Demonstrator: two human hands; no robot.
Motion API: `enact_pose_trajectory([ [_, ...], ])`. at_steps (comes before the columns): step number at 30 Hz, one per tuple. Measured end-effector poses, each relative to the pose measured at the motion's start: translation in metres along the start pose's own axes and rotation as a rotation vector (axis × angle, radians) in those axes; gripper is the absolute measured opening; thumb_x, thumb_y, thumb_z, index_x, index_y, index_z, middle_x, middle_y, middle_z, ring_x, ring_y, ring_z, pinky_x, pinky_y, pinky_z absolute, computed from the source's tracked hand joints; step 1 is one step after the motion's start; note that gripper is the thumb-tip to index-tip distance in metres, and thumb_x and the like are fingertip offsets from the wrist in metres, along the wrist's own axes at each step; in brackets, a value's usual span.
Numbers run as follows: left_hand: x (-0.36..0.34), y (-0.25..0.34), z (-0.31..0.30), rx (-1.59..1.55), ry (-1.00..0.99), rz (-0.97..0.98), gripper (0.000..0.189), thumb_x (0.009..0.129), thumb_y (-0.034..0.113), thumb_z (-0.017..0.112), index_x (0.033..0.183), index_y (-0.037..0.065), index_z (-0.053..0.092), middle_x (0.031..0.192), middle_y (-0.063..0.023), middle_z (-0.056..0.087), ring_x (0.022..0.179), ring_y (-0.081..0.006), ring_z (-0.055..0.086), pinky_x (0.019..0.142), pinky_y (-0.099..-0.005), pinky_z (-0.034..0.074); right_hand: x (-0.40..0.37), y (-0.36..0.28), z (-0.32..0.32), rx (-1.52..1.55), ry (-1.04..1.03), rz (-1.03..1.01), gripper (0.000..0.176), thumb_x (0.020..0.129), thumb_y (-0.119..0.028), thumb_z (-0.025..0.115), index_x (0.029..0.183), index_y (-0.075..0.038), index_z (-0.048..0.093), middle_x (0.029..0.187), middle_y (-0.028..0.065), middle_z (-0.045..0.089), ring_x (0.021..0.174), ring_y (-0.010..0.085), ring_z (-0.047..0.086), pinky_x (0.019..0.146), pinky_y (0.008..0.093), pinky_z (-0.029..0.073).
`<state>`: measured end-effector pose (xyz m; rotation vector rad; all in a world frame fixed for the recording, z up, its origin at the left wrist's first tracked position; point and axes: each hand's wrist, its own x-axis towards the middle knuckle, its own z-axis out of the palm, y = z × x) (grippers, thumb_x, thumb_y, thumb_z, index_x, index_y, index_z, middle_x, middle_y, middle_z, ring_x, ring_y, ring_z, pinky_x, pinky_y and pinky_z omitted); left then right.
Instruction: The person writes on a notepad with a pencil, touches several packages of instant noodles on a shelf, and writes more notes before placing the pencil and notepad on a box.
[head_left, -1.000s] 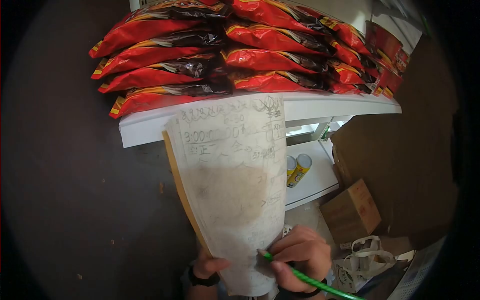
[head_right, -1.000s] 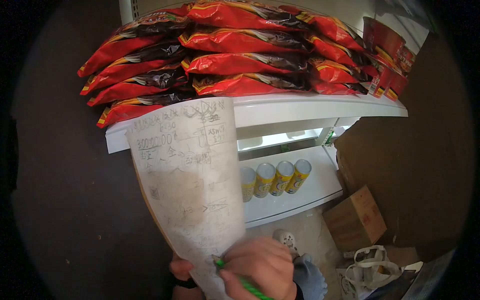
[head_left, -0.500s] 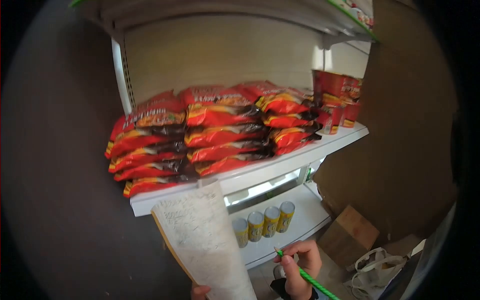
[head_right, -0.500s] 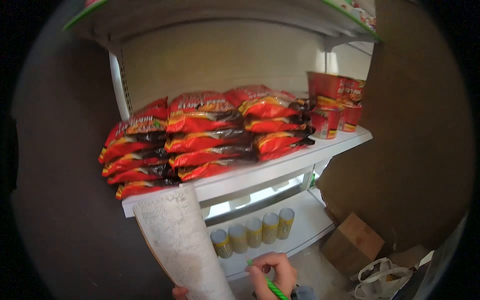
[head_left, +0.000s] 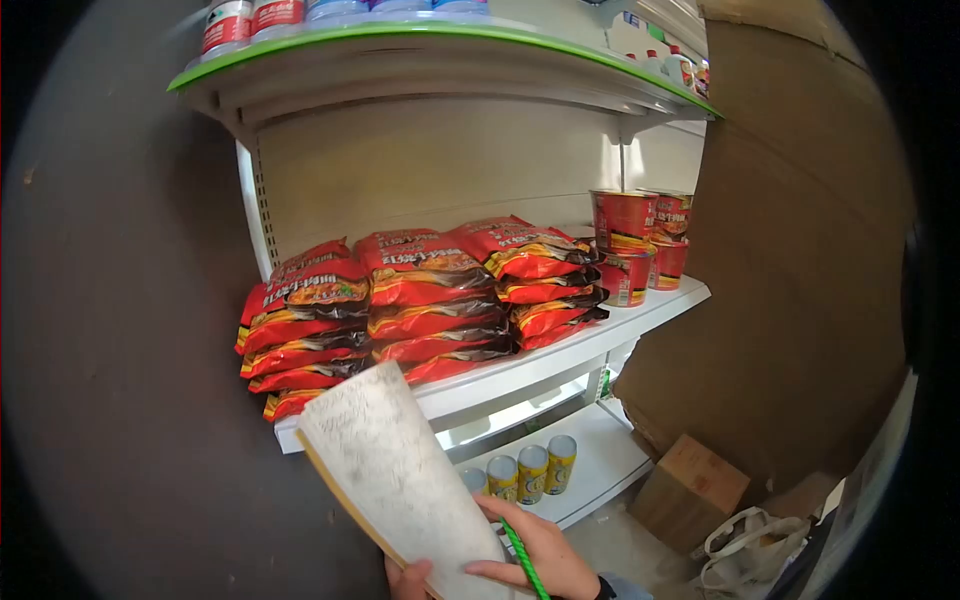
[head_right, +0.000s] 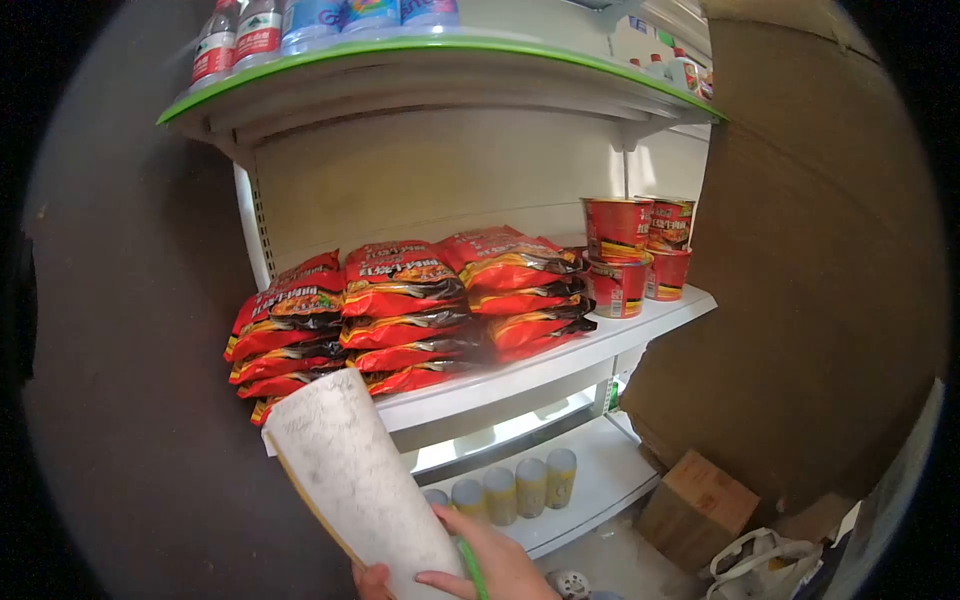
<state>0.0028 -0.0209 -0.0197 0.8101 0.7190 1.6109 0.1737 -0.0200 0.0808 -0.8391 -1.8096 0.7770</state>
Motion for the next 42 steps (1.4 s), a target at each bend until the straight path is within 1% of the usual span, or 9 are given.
enact_pose_trajectory([
  [10, 0.007, 0.008, 0.018, -0.107, -0.178, -0.079, 0.053, 0.07, 0.0, 0.052, 0.121, -0.007, 0.035, 0.114, -0.0162, 0.05, 0.103, -0.0235, 0.05, 0.09, -0.0334, 0.038, -0.015, -0.03, -0.03, -0.494, 0.069, 0.023, 0.044, 0.075, -0.02, 0.063, 0.111, -0.001, 0.047, 0.097, 0.0187, 0.056, 0.091, 0.0278, 0.055, 0.079, 0.0337, 0.042],
  [15, 0.006, -0.003, 0.021, -0.275, -0.35, -0.123, 0.056, 0.067, 0.004, 0.057, 0.119, -0.006, 0.039, 0.111, -0.012, 0.052, 0.1, -0.0204, 0.05, 0.089, -0.031, 0.037, -0.026, -0.056, -0.053, -0.606, 0.026, 0.268, 0.059, 0.071, -0.022, 0.068, 0.12, -0.002, 0.042, 0.107, 0.017, 0.054, 0.096, 0.0276, 0.054, 0.083, 0.0324, 0.042],
  [22, 0.015, -0.047, -0.003, -0.501, -0.481, -0.401, 0.059, 0.064, 0.005, 0.056, 0.12, -0.005, 0.039, 0.111, -0.0123, 0.052, 0.101, -0.0223, 0.05, 0.09, -0.0326, 0.037, 0.005, 0.0, -0.046, -0.155, -0.323, 0.19, 0.056, 0.079, -0.026, 0.061, 0.123, 0.001, 0.038, 0.119, 0.0135, 0.049, 0.108, 0.023, 0.047, 0.091, 0.0328, 0.037],
  [25, 0.022, -0.051, -0.007, -0.351, -0.462, -0.464, 0.059, 0.064, 0.005, 0.056, 0.12, -0.004, 0.039, 0.111, -0.0125, 0.052, 0.102, -0.0226, 0.05, 0.09, -0.0328, 0.037, -0.011, 0.057, -0.035, 0.341, -0.244, 0.185, 0.056, 0.083, -0.031, 0.056, 0.124, 0.001, 0.037, 0.121, 0.0116, 0.047, 0.11, 0.0228, 0.046, 0.091, 0.0343, 0.037],
  [27, 0.023, -0.059, -0.004, -0.231, -0.464, -0.548, 0.059, 0.064, 0.005, 0.056, 0.12, -0.004, 0.039, 0.112, -0.0126, 0.052, 0.102, -0.0227, 0.05, 0.09, -0.0329, 0.037, -0.019, 0.096, -0.04, 0.437, -0.077, 0.569, 0.06, 0.082, -0.039, 0.055, 0.124, 0.001, 0.037, 0.122, 0.011, 0.046, 0.11, 0.0226, 0.045, 0.09, 0.0353, 0.038],
  [28, 0.022, -0.065, -0.003, -0.156, -0.471, -0.602, 0.059, 0.064, 0.005, 0.055, 0.12, -0.004, 0.039, 0.112, -0.0127, 0.052, 0.102, -0.0228, 0.05, 0.09, -0.0329, 0.037, -0.029, 0.103, -0.043, 0.818, 0.057, 0.46, 0.065, 0.079, -0.042, 0.057, 0.123, 0.001, 0.037, 0.121, 0.0122, 0.047, 0.109, 0.0206, 0.046, 0.09, 0.0351, 0.04],
  [31, 0.013, -0.06, 0.007, -0.056, -0.486, -0.712, 0.059, 0.064, 0.005, 0.055, 0.12, -0.004, 0.039, 0.112, -0.0128, 0.052, 0.102, -0.023, 0.05, 0.09, -0.0331, 0.038, -0.031, 0.095, -0.056, 0.808, 0.124, 0.349, 0.068, 0.076, -0.041, 0.061, 0.123, 0.002, 0.037, 0.121, 0.0128, 0.046, 0.108, 0.021, 0.047, 0.09, 0.0351, 0.039],
  [35, 0.024, -0.027, 0.018, -0.233, -0.289, -0.28, 0.058, 0.068, -0.001, 0.052, 0.124, -0.003, 0.034, 0.119, -0.014, 0.047, 0.109, -0.0238, 0.046, 0.093, -0.034, 0.035, -0.009, 0.043, -0.075, 0.522, 0.44, 0.189, 0.044, 0.072, -0.009, 0.056, 0.112, 0.001, 0.043, 0.104, 0.0106, 0.053, 0.094, 0.0178, 0.049, 0.083, 0.029, 0.037],
  [42, 0.036, -0.027, 0.048, 0.041, -0.202, -0.133, 0.053, 0.074, -0.007, 0.053, 0.122, -0.003, 0.031, 0.115, -0.0114, 0.048, 0.105, -0.0185, 0.047, 0.089, -0.0304, 0.037, -0.014, 0.044, -0.075, 0.236, 0.555, 0.338, 0.027, 0.077, -0.015, 0.055, 0.1, -0.004, 0.047, 0.091, 0.0051, 0.054, 0.082, 0.0117, 0.047, 0.075, 0.0243, 0.036],
])
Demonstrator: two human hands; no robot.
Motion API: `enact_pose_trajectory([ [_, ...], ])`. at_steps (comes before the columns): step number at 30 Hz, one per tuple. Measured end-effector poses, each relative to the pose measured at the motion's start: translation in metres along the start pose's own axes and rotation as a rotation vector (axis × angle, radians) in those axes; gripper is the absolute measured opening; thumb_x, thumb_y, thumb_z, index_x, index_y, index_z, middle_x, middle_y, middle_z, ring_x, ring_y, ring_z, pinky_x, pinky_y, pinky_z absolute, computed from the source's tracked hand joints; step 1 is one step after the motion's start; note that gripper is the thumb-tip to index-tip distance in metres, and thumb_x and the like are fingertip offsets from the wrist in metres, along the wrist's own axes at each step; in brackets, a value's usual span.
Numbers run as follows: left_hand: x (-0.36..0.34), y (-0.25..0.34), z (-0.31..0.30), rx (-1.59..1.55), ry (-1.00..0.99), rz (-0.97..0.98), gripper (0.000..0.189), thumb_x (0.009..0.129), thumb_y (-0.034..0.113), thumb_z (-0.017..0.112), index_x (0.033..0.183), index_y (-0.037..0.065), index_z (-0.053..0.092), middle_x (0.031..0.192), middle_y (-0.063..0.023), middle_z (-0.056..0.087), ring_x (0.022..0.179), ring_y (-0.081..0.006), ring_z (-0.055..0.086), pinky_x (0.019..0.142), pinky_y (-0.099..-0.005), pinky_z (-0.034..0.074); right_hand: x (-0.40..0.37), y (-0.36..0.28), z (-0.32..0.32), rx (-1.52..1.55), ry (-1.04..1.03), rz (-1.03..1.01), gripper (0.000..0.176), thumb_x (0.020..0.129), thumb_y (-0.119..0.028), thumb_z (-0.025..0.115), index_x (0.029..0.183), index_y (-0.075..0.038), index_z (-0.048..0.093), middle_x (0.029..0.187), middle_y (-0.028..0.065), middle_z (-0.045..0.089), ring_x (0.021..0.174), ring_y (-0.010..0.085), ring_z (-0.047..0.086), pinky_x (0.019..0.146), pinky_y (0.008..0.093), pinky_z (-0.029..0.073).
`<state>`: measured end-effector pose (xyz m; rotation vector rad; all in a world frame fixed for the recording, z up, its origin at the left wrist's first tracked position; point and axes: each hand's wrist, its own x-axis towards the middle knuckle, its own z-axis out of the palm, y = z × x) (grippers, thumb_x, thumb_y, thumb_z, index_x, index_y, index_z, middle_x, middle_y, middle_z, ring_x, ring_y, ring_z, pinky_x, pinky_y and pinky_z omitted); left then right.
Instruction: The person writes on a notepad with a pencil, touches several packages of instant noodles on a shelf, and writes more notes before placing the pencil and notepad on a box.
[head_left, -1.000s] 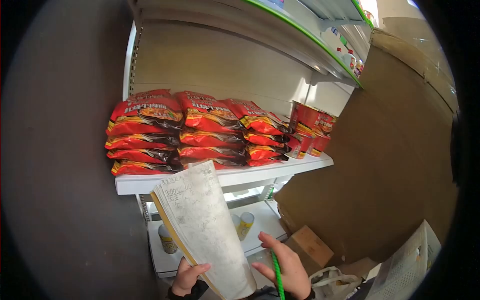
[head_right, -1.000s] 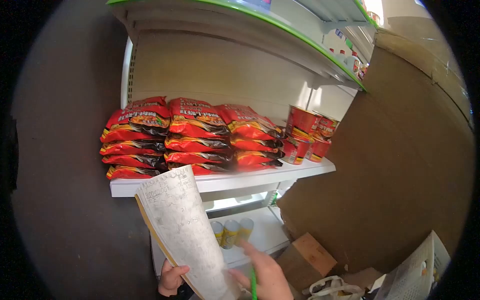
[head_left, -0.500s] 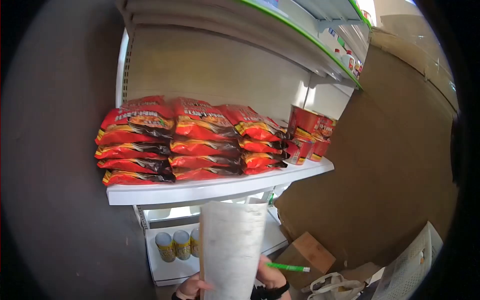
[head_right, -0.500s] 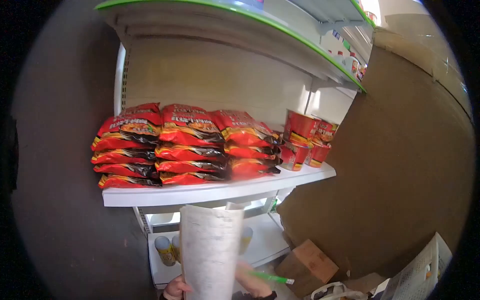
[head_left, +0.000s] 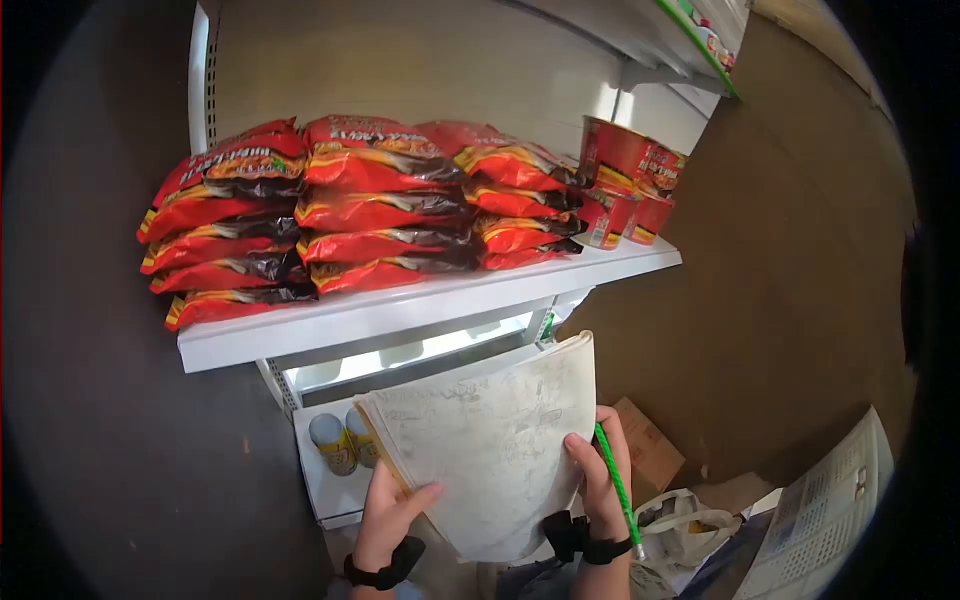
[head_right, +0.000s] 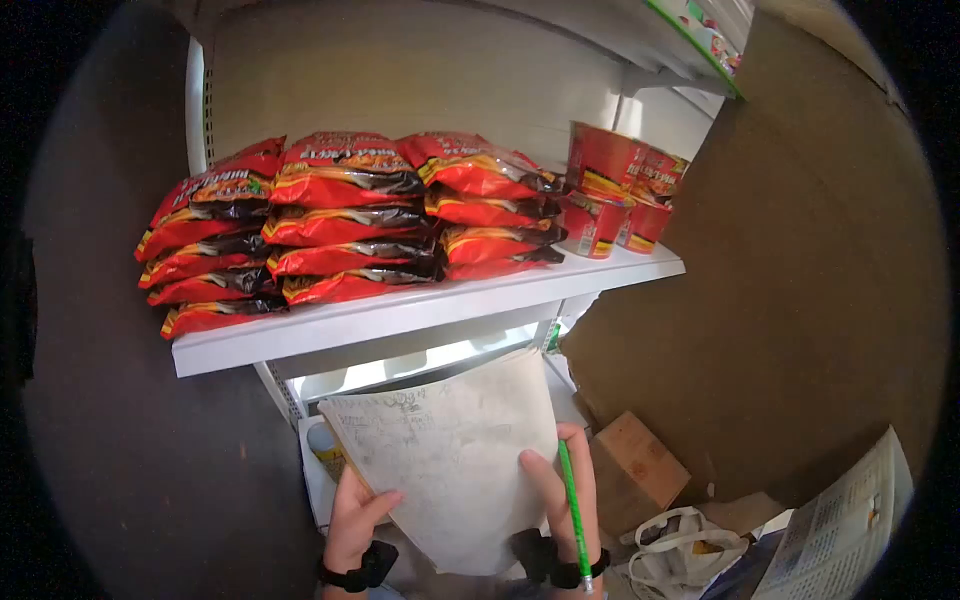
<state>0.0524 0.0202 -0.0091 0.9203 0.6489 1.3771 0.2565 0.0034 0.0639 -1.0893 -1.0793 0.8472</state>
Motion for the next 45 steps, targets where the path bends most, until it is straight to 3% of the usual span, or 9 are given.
enact_pose_trajectory([
  [7, 0.009, -0.004, -0.014, 0.082, 0.068, 0.072, 0.045, 0.077, -0.006, 0.052, 0.117, -0.002, 0.034, 0.111, -0.0101, 0.049, 0.099, -0.0152, 0.049, 0.084, -0.0272, 0.04, 0.013, 0.018, -0.02, 0.014, -0.178, 0.055, 0.018, 0.08, -0.015, 0.051, 0.09, 0.0, 0.054, 0.081, 0.0025, 0.056, 0.08, 0.0093, 0.047, 0.073, 0.0216, 0.035],
  [8, 0.008, 0.001, -0.012, 0.104, 0.058, 0.022, 0.055, 0.073, -0.01, 0.049, 0.123, -0.003, 0.029, 0.117, -0.0119, 0.045, 0.106, -0.0172, 0.045, 0.091, -0.0289, 0.034, 0.014, 0.014, -0.019, -0.045, -0.176, 0.075, 0.019, 0.08, -0.016, 0.051, 0.09, -0.001, 0.055, 0.079, 0.0006, 0.056, 0.077, 0.008, 0.047, 0.071, 0.0211, 0.035],
  [12, 0.011, -0.009, -0.016, 0.204, 0.05, 0.016, 0.054, 0.073, -0.01, 0.049, 0.123, -0.003, 0.029, 0.118, -0.0115, 0.045, 0.107, -0.0168, 0.044, 0.091, -0.0284, 0.034, 0.024, 0.05, -0.024, 0.04, -0.137, 0.189, 0.013, 0.082, -0.013, 0.05, 0.089, -0.002, 0.054, 0.081, -0.0001, 0.054, 0.075, 0.005, 0.046, 0.065, 0.0184, 0.034],
  [24, 0.022, -0.034, -0.039, 0.05, 0.085, -0.044, 0.049, 0.075, -0.007, 0.05, 0.121, -0.003, 0.033, 0.114, -0.0111, 0.047, 0.102, -0.0159, 0.047, 0.087, -0.0271, 0.037, 0.027, 0.082, -0.024, -0.069, -0.191, 0.31, 0.013, 0.081, -0.019, 0.051, 0.084, -0.007, 0.054, 0.072, -0.0056, 0.05, 0.064, 0.001, 0.041, 0.056, 0.0164, 0.029],
  [30, 0.025, -0.04, -0.05, -0.03, 0.249, 0.0, 0.049, 0.077, -0.006, 0.05, 0.122, -0.002, 0.031, 0.113, -0.0129, 0.048, 0.102, -0.0171, 0.048, 0.087, -0.0278, 0.037, 0.025, 0.085, -0.017, -0.088, -0.279, 0.402, 0.011, 0.081, -0.016, 0.052, 0.085, -0.005, 0.054, 0.076, -0.0032, 0.052, 0.071, 0.0029, 0.044, 0.062, 0.0172, 0.032],
  [39, 0.025, -0.039, -0.058, -0.097, 0.354, -0.068, 0.057, 0.079, 0.002, 0.051, 0.129, -0.001, 0.025, 0.121, -0.0169, 0.042, 0.112, -0.022, 0.041, 0.093, -0.0298, 0.032, 0.02, 0.094, 0.006, 0.029, -0.164, 0.276, 0.014, 0.081, -0.014, 0.051, 0.09, -0.004, 0.053, 0.08, -0.0009, 0.054, 0.075, 0.0067, 0.046, 0.07, 0.0198, 0.035],
  [41, 0.025, -0.047, -0.058, 0.323, 0.485, -0.021, 0.066, 0.077, 0.007, 0.056, 0.132, -0.001, 0.021, 0.13, -0.018, 0.032, 0.122, -0.0246, 0.03, 0.098, -0.0315, 0.025, 0.019, 0.096, 0.01, -0.052, -0.135, 0.178, 0.016, 0.082, -0.015, 0.05, 0.092, -0.003, 0.053, 0.08, -0.0008, 0.054, 0.075, 0.0068, 0.046, 0.069, 0.0203, 0.036],
  [42, 0.025, -0.049, -0.06, 0.341, 0.368, -0.017, 0.072, 0.075, 0.013, 0.06, 0.133, 0.0, 0.019, 0.135, -0.0187, 0.024, 0.126, -0.0264, 0.022, 0.101, -0.0332, 0.02, 0.019, 0.097, 0.011, -0.133, -0.106, 0.078, 0.018, 0.083, -0.016, 0.049, 0.094, -0.003, 0.054, 0.08, -0.0007, 0.054, 0.075, 0.0068, 0.046, 0.069, 0.0209, 0.037],
  [45, 0.022, -0.056, -0.049, 0.443, 0.137, -0.085, 0.074, 0.076, 0.018, 0.061, 0.133, -0.001, 0.019, 0.135, -0.019, 0.024, 0.126, -0.0275, 0.022, 0.101, -0.0346, 0.02, 0.013, 0.093, 0.02, -0.155, -0.128, 0.079, 0.02, 0.082, -0.017, 0.05, 0.096, -0.003, 0.054, 0.083, 0.0002, 0.055, 0.077, 0.007, 0.047, 0.071, 0.0215, 0.037],
])
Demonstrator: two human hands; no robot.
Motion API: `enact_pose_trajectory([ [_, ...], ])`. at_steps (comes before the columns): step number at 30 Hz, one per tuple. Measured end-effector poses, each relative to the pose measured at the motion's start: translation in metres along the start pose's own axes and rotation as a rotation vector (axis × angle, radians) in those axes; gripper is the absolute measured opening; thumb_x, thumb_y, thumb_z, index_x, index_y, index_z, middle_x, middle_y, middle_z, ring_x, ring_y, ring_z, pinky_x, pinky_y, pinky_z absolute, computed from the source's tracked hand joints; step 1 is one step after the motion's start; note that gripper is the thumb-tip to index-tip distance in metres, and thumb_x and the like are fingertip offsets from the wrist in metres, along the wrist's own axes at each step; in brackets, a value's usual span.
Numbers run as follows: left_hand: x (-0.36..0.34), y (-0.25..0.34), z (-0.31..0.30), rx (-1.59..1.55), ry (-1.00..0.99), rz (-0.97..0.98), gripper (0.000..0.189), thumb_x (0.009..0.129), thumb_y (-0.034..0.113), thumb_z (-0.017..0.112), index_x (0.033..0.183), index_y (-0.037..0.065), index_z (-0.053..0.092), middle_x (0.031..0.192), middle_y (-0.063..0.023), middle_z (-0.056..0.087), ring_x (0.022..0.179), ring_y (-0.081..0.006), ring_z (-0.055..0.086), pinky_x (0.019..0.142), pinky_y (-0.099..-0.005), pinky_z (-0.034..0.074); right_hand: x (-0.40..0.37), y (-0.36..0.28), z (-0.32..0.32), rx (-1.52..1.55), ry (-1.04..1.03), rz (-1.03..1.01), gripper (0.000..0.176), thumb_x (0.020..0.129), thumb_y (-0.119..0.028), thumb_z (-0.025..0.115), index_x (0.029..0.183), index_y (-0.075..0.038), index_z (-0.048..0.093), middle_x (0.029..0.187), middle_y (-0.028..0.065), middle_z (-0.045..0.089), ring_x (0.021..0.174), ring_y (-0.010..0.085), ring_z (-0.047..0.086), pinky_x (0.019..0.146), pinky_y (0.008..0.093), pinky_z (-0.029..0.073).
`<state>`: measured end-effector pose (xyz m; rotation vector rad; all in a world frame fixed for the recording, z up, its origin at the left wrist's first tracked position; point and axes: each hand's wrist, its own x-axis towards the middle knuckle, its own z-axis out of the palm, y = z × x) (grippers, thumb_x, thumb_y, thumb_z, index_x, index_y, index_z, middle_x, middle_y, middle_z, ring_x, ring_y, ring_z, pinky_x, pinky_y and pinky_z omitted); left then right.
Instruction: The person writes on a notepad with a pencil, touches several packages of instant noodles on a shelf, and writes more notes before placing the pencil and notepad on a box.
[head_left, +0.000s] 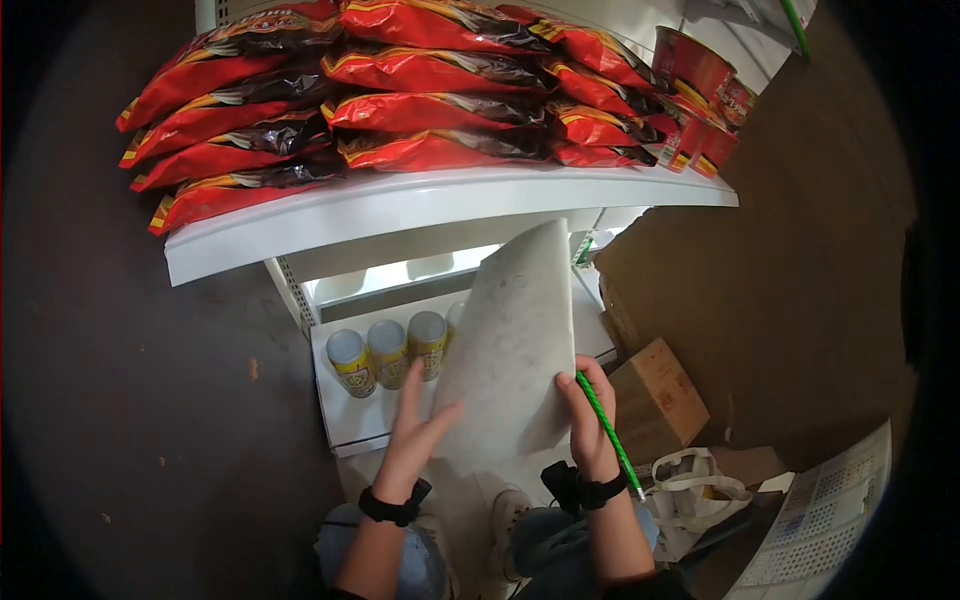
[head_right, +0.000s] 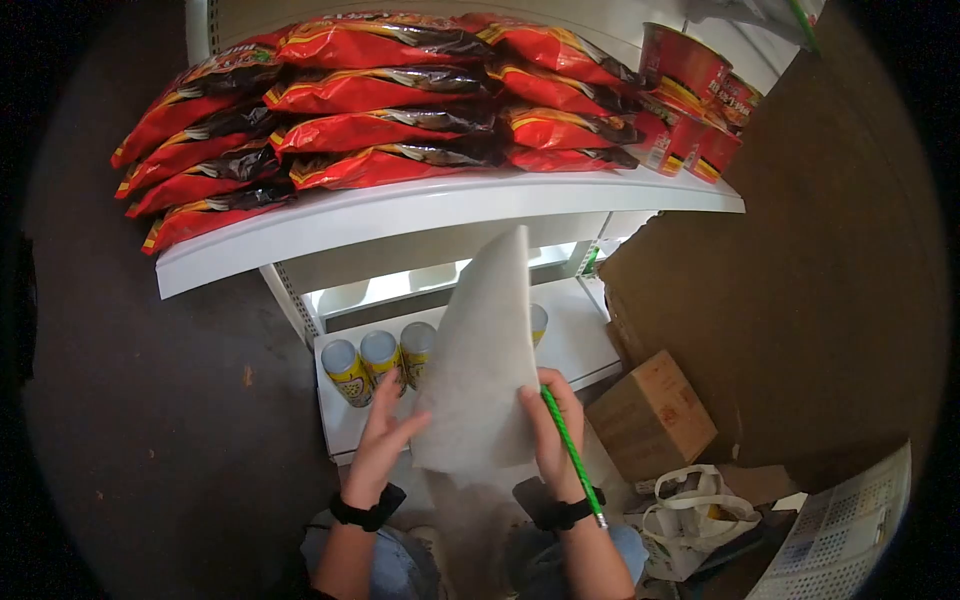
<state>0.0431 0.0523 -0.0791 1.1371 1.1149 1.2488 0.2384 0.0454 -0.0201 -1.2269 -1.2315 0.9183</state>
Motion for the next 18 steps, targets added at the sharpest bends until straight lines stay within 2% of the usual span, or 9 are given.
enact_pose_trajectory([
  [1, -0.002, 0.001, 0.005, -0.001, 0.004, -0.002, 0.074, 0.076, 0.018, 0.061, 0.133, -0.001, 0.019, 0.135, -0.019, 0.024, 0.126, -0.0275, 0.022, 0.101, -0.0346, 0.02, -0.002, -0.001, 0.004, -0.001, -0.004, 0.002, 0.02, 0.082, -0.017, 0.05, 0.096, -0.003, 0.054, 0.083, 0.0002, 0.055, 0.077, 0.007, 0.047, 0.071, 0.0215, 0.037],
  [3, -0.006, 0.009, 0.015, -0.215, -0.208, -0.062, 0.077, 0.077, 0.02, 0.061, 0.134, 0.0, 0.013, 0.133, -0.0165, 0.027, 0.125, -0.0246, 0.023, 0.101, -0.0338, 0.02, -0.007, 0.0, 0.012, 0.289, -0.154, 0.07, 0.02, 0.083, -0.017, 0.05, 0.097, -0.003, 0.053, 0.085, 0.0007, 0.055, 0.079, 0.0075, 0.048, 0.072, 0.0216, 0.038],
  [5, -0.005, 0.002, 0.017, -0.333, -0.338, -0.03, 0.076, 0.078, 0.019, 0.059, 0.134, 0.0, 0.011, 0.129, -0.0134, 0.031, 0.122, -0.0222, 0.027, 0.1, -0.0332, 0.024, -0.01, 0.0, 0.015, 0.286, -0.219, 0.097, 0.019, 0.083, -0.016, 0.05, 0.097, -0.003, 0.053, 0.086, 0.0006, 0.055, 0.08, 0.0077, 0.048, 0.072, 0.0217, 0.038],
  [8, -0.006, -0.007, 0.016, -0.404, -0.22, -0.159, 0.069, 0.077, 0.016, 0.059, 0.131, 0.0, 0.018, 0.127, -0.0119, 0.034, 0.118, -0.0209, 0.034, 0.098, -0.0325, 0.027, -0.012, -0.009, 0.019, 0.138, -0.308, 0.088, 0.019, 0.082, -0.013, 0.052, 0.097, -0.002, 0.053, 0.085, 0.0024, 0.057, 0.079, 0.0084, 0.05, 0.071, 0.0232, 0.04],
  [10, -0.005, -0.005, 0.016, -0.5, -0.164, -0.149, 0.065, 0.076, 0.014, 0.06, 0.128, 0.0, 0.024, 0.124, -0.0117, 0.038, 0.113, -0.0202, 0.038, 0.095, -0.032, 0.031, -0.015, -0.002, 0.025, -0.146, -0.2, -0.178, 0.02, 0.08, -0.01, 0.056, 0.097, 0.0, 0.053, 0.084, 0.0071, 0.057, 0.075, 0.0116, 0.052, 0.069, 0.0248, 0.041],
  [11, -0.005, -0.003, 0.015, -0.589, -0.117, -0.14, 0.061, 0.074, 0.012, 0.06, 0.125, 0.0, 0.029, 0.12, -0.0116, 0.043, 0.109, -0.0194, 0.043, 0.093, -0.0315, 0.034, -0.014, 0.002, 0.025, -0.333, -0.166, -0.3, 0.023, 0.076, -0.007, 0.059, 0.097, 0.0, 0.053, 0.081, 0.0107, 0.056, 0.07, 0.0177, 0.053, 0.064, 0.027, 0.042],
  [14, -0.007, 0.005, 0.012, -0.636, -0.092, -0.139, 0.055, 0.072, 0.009, 0.061, 0.12, -0.002, 0.036, 0.112, -0.0108, 0.05, 0.101, -0.0179, 0.05, 0.086, -0.0302, 0.04, -0.014, -0.003, 0.029, -0.448, -0.158, -0.319, 0.023, 0.076, -0.007, 0.059, 0.097, -0.001, 0.054, 0.079, 0.0076, 0.054, 0.069, 0.0145, 0.05, 0.065, 0.0262, 0.041],
  [16, -0.007, 0.01, 0.013, -0.593, -0.046, -0.124, 0.048, 0.073, 0.009, 0.061, 0.115, -0.003, 0.042, 0.106, -0.0109, 0.054, 0.095, -0.0173, 0.053, 0.081, -0.0294, 0.043, -0.014, -0.002, 0.028, -0.458, -0.122, -0.333, 0.024, 0.075, -0.005, 0.058, 0.098, -0.001, 0.054, 0.08, 0.0083, 0.054, 0.069, 0.0163, 0.05, 0.064, 0.0266, 0.041],
  [18, -0.006, 0.013, 0.011, -0.572, -0.066, -0.156, 0.043, 0.074, 0.01, 0.061, 0.112, -0.004, 0.046, 0.104, -0.0113, 0.056, 0.092, -0.0171, 0.055, 0.079, -0.0288, 0.044, -0.013, 0.003, 0.026, -0.444, -0.009, -0.395, 0.022, 0.077, -0.007, 0.054, 0.098, 0.0, 0.054, 0.082, 0.0087, 0.054, 0.071, 0.0164, 0.049, 0.065, 0.0268, 0.041],
])
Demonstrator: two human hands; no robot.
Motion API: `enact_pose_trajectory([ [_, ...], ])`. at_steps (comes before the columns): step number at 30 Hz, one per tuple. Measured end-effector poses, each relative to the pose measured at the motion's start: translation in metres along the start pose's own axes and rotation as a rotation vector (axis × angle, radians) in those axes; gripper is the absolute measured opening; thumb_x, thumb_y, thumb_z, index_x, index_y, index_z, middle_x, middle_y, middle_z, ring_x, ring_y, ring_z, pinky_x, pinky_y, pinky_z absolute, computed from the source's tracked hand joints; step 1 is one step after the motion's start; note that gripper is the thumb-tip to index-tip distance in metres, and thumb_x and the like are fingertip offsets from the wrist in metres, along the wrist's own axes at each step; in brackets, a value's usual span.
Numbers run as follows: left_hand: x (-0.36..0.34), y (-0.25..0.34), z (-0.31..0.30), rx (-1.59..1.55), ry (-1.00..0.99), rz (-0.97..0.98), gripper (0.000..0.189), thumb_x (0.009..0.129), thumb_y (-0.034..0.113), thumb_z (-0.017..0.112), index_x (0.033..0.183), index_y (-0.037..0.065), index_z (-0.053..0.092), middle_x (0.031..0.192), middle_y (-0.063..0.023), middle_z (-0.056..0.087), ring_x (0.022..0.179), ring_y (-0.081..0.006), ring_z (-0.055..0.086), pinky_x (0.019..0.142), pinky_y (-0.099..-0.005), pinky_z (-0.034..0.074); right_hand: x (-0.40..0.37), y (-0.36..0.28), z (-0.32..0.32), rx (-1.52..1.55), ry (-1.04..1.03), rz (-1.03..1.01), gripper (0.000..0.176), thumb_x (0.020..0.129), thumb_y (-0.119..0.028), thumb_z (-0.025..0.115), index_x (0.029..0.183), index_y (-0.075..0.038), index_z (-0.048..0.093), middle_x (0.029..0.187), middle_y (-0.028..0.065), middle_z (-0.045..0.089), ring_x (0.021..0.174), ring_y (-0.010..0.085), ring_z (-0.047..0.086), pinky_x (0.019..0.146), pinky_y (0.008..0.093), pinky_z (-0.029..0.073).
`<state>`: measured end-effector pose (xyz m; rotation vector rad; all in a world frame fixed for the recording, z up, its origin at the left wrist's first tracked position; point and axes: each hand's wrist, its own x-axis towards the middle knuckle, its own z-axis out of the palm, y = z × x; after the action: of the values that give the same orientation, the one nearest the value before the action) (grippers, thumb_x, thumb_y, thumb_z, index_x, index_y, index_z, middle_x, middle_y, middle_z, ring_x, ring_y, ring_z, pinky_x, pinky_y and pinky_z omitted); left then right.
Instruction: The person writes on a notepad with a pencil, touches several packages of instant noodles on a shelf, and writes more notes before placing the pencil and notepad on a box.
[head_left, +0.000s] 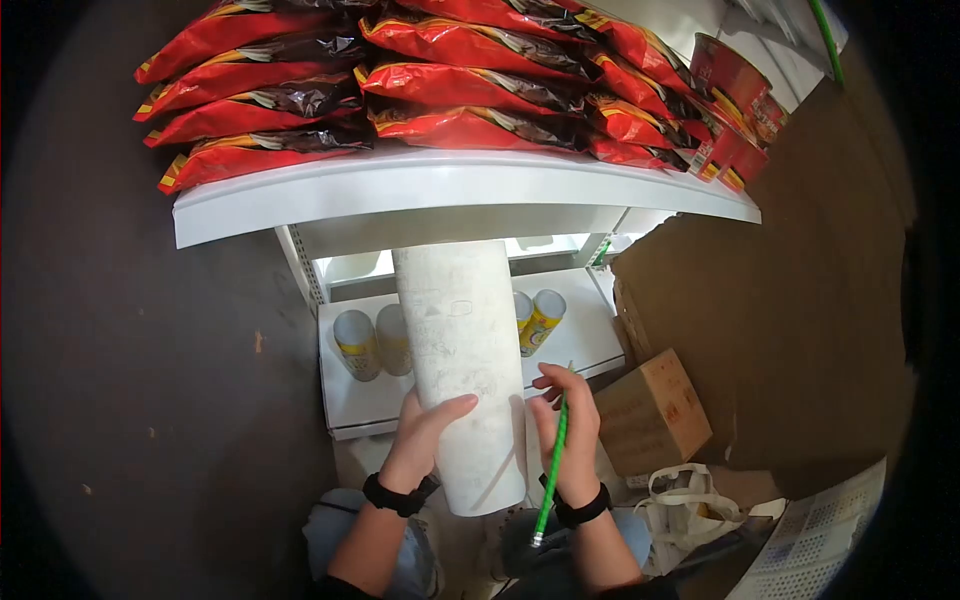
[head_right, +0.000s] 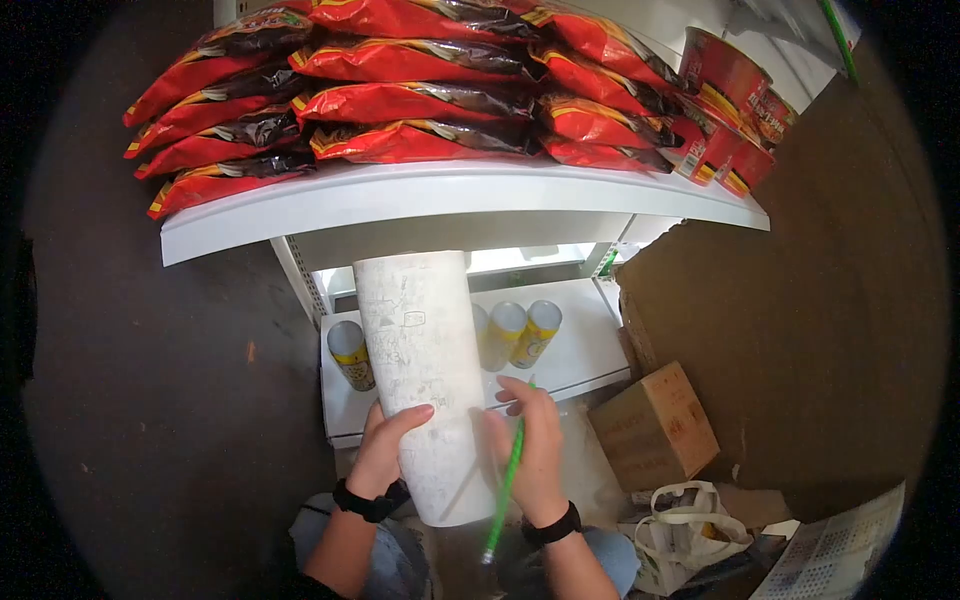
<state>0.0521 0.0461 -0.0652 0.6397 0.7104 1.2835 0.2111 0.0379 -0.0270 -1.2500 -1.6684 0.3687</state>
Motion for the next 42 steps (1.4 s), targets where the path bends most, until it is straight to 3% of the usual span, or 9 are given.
enact_pose_trajectory([
  [1, 0.0, -0.001, 0.002, 0.008, 0.041, 0.025, 0.04, 0.074, 0.011, 0.061, 0.109, -0.004, 0.049, 0.101, -0.0113, 0.057, 0.089, -0.0168, 0.056, 0.077, -0.0281, 0.044, -0.001, -0.001, -0.003, 0.057, 0.011, 0.006, 0.026, 0.074, -0.005, 0.054, 0.101, -0.003, 0.053, 0.088, 0.0113, 0.052, 0.074, 0.0214, 0.048, 0.069, 0.0298, 0.04],
  [5, 0.0, -0.005, 0.002, 0.078, 0.032, -0.043, 0.044, 0.074, 0.008, 0.057, 0.113, -0.005, 0.045, 0.104, -0.0138, 0.055, 0.091, -0.0199, 0.055, 0.078, -0.0297, 0.044, -0.001, 0.002, -0.017, -0.052, -0.005, -0.189, 0.03, 0.075, -0.004, 0.05, 0.105, -0.001, 0.05, 0.09, 0.0132, 0.054, 0.081, 0.0214, 0.052, 0.074, 0.0296, 0.041],
  [9, -0.003, -0.009, 0.012, 0.092, -0.016, -0.015, 0.037, 0.073, 0.01, 0.061, 0.106, -0.005, 0.051, 0.097, -0.0103, 0.059, 0.086, -0.0152, 0.056, 0.075, -0.0264, 0.044, -0.01, 0.0, -0.009, 0.25, 0.063, 0.022, 0.024, 0.073, -0.002, 0.054, 0.097, 0.0, 0.051, 0.086, 0.0125, 0.057, 0.078, 0.0206, 0.055, 0.073, 0.0288, 0.042],
  [11, -0.004, -0.009, 0.017, 0.11, -0.023, -0.022, 0.036, 0.073, 0.01, 0.061, 0.105, -0.005, 0.052, 0.096, -0.0099, 0.059, 0.086, -0.0148, 0.056, 0.074, -0.0261, 0.044, -0.013, 0.005, -0.007, 0.25, 0.016, -0.052, 0.019, 0.076, -0.002, 0.054, 0.091, 0.001, 0.042, 0.086, 0.0135, 0.057, 0.073, 0.015, 0.053, 0.069, 0.0246, 0.042],
  [18, -0.007, -0.007, 0.023, 0.174, -0.093, -0.042, 0.033, 0.072, 0.009, 0.061, 0.102, -0.003, 0.054, 0.095, -0.009, 0.059, 0.084, -0.0138, 0.056, 0.074, -0.0257, 0.043, -0.008, -0.003, -0.014, 0.188, -0.007, -0.095, 0.016, 0.073, 0.001, 0.059, 0.08, -0.001, 0.044, 0.078, 0.0131, 0.059, 0.066, 0.0145, 0.055, 0.06, 0.0244, 0.043],
  [20, -0.008, -0.008, 0.023, 0.19, -0.114, -0.071, 0.033, 0.072, 0.009, 0.061, 0.102, -0.003, 0.055, 0.095, -0.0089, 0.06, 0.084, -0.0137, 0.056, 0.074, -0.0258, 0.043, -0.008, -0.005, -0.014, 0.18, 0.085, -0.139, 0.017, 0.068, 0.001, 0.065, 0.077, -0.002, 0.05, 0.074, 0.0103, 0.059, 0.059, 0.0164, 0.055, 0.052, 0.0251, 0.043],
  [30, -0.01, -0.014, 0.027, 0.15, -0.145, -0.087, 0.034, 0.071, 0.007, 0.061, 0.103, -0.003, 0.055, 0.096, -0.0085, 0.059, 0.087, -0.0141, 0.055, 0.077, -0.0259, 0.043, -0.002, -0.006, -0.019, 0.052, 0.132, -0.259, 0.016, 0.065, 0.001, 0.065, 0.073, -0.002, 0.052, 0.069, 0.0104, 0.058, 0.055, 0.0224, 0.054, 0.05, 0.0277, 0.044],
  [32, -0.01, -0.014, 0.027, 0.151, -0.141, -0.089, 0.034, 0.071, 0.007, 0.061, 0.103, -0.003, 0.055, 0.096, -0.0084, 0.059, 0.087, -0.014, 0.055, 0.077, -0.0258, 0.043, -0.001, -0.005, -0.021, 0.037, 0.074, -0.312, 0.014, 0.07, 0.002, 0.061, 0.076, -0.001, 0.048, 0.071, 0.0124, 0.059, 0.053, 0.0152, 0.052, 0.047, 0.0237, 0.04],
  [42, -0.013, -0.011, 0.03, 0.174, -0.124, -0.057, 0.035, 0.07, 0.005, 0.061, 0.104, -0.003, 0.055, 0.098, -0.0089, 0.059, 0.088, -0.0147, 0.056, 0.077, -0.0261, 0.043, 0.002, -0.004, -0.019, 0.032, 0.047, -0.393, 0.015, 0.069, 0.003, 0.061, 0.077, -0.002, 0.048, 0.071, 0.0115, 0.058, 0.051, 0.0164, 0.05, 0.044, 0.0242, 0.038],
])
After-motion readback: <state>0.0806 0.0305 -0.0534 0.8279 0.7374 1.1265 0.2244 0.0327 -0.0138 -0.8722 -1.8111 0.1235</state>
